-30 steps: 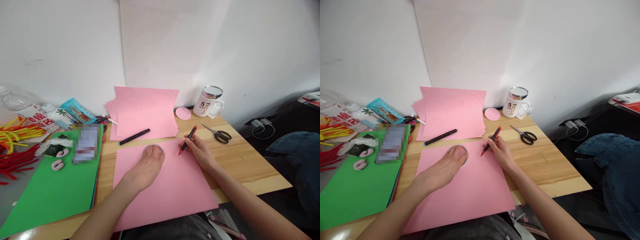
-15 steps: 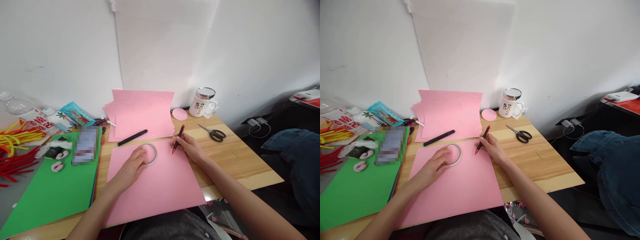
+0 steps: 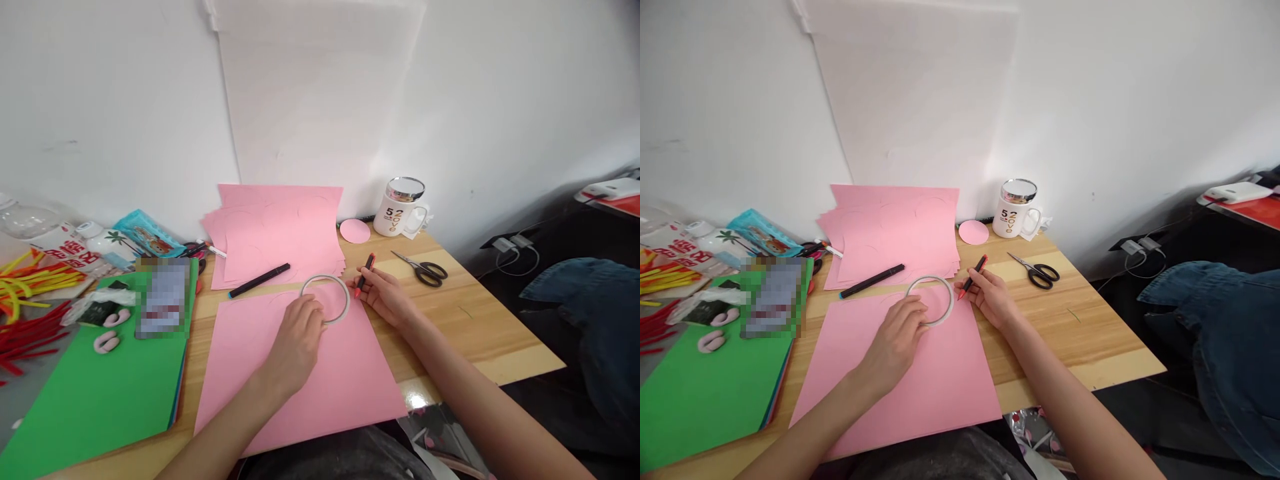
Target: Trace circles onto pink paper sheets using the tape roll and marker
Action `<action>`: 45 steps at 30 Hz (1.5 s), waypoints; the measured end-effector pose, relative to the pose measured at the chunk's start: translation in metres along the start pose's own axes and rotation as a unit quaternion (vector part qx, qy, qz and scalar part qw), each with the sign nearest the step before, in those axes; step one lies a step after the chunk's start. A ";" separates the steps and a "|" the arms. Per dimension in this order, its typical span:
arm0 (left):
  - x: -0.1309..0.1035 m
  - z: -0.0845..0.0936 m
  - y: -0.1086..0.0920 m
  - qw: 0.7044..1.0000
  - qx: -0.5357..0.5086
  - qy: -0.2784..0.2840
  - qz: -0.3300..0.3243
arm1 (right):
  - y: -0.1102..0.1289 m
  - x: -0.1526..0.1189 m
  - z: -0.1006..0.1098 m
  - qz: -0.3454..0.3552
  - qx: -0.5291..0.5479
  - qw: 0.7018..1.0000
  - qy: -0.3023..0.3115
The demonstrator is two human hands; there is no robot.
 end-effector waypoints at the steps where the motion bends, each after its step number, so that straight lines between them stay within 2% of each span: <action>1: 0.001 -0.008 -0.004 1.000 0.015 0.007 -0.009 | 0.002 0.000 0.002 0.005 0.002 1.000 -0.005; 5: -0.001 -0.031 -0.005 0.998 0.038 0.041 -0.013 | 0.007 0.000 0.009 0.017 0.015 1.000 -0.010; 10: -0.005 -0.040 -0.004 0.996 0.063 0.057 -0.018 | 0.007 -0.001 0.008 0.003 0.005 1.000 0.002; 20: -0.010 -0.044 -0.006 0.993 0.100 0.058 -0.039 | 0.006 0.000 0.009 0.002 -0.003 1.000 -0.010; 25: -0.014 -0.041 -0.009 0.990 0.120 0.040 -0.059 | 0.006 -0.001 0.008 -0.004 0.011 1.000 -0.018; 31: -0.015 -0.037 -0.009 0.992 0.104 0.039 -0.054 | 0.002 -0.001 0.009 -0.015 0.021 0.999 -0.027; 40: -0.016 -0.046 -0.012 0.988 0.115 0.084 -0.062 | 0.004 0.000 0.007 0.006 -0.008 1.000 -0.004; 45: -0.014 -0.042 -0.014 0.983 0.156 0.061 -0.073 | 0.004 -0.001 0.006 0.000 0.002 1.000 -0.008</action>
Point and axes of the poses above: each hand's wrist, its own x-axis towards the middle knuckle, its own z-axis out of the back of the hand, y = z × x, the point moved 8 cm from there along x, towards the middle knuckle, and after that the axes turned 3 degrees about -x, right-handed, at the moved point
